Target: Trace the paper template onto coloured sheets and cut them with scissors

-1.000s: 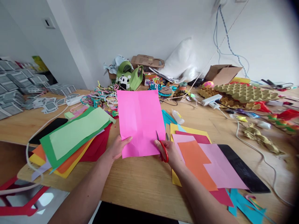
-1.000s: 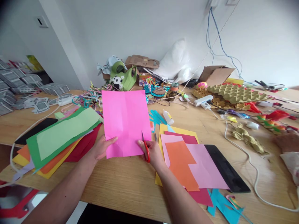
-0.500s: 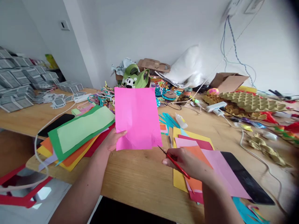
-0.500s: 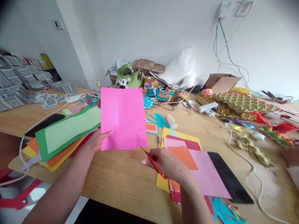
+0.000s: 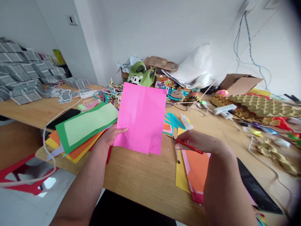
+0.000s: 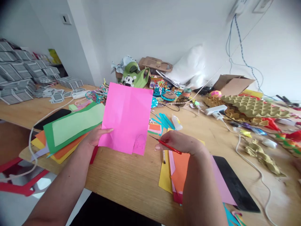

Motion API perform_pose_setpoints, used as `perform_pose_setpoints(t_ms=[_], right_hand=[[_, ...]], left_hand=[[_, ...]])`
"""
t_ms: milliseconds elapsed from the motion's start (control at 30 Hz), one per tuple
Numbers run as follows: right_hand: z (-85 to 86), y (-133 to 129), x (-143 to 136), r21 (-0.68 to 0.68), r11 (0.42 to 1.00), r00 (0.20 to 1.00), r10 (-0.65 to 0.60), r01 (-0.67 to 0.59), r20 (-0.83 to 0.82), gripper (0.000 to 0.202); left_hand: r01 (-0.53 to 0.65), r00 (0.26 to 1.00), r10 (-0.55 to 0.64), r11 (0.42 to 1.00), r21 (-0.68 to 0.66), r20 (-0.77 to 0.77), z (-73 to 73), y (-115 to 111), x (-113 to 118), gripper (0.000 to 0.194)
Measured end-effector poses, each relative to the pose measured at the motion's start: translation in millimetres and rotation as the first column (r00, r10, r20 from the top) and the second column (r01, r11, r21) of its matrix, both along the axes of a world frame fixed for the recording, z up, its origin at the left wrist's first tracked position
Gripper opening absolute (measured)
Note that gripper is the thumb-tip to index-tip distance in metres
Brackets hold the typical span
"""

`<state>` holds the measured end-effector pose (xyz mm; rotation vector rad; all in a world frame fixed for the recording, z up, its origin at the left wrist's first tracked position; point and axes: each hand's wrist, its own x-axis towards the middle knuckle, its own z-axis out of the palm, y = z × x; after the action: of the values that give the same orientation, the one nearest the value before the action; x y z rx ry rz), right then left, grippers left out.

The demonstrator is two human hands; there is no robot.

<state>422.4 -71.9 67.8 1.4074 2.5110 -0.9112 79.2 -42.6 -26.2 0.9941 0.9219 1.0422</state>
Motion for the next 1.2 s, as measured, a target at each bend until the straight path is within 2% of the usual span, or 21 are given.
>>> perform_pose_setpoints(t_ms=[167,367,567,733,967,1200], right_hand=[[-9.8,8.2,1.8,-0.047,0.998,0.999,0.034,-0.035,-0.024,0.056],[-14.4,13.7,-3.8,-0.077,0.997,1.0,0.013,-0.012,0.013,0.064],[-18.3,14.9,-12.1,-0.027,0.999,0.999,0.033,-0.033,0.018,0.066],[-17.8,14.4,-16.1,-0.031,0.998,0.998,0.047,-0.045,0.037,0.063],[-14.8,14.0,-19.6,-0.037,0.999,0.998,0.04,-0.038,0.049,0.06],[-13.2,13.3,-18.9,-0.027,0.999,0.999,0.044,-0.044,-0.006,0.059]], left_hand=[[-0.03,0.999,0.03,0.999,0.012,-0.033,3.2,-0.8,0.9,0.065],[-0.017,0.998,0.015,0.999,-0.03,-0.059,2.7,-0.4,1.7,0.061],[0.023,0.998,-0.024,0.999,-0.027,-0.058,-3.8,0.9,1.2,0.054],[0.066,0.997,-0.067,0.998,-0.021,-0.05,-5.8,1.4,0.9,0.053],[0.048,0.997,-0.051,0.998,-0.049,-0.056,-3.6,-0.2,0.8,0.055],[0.048,0.997,-0.05,0.998,-0.043,-0.065,-1.5,-1.3,1.4,0.055]])
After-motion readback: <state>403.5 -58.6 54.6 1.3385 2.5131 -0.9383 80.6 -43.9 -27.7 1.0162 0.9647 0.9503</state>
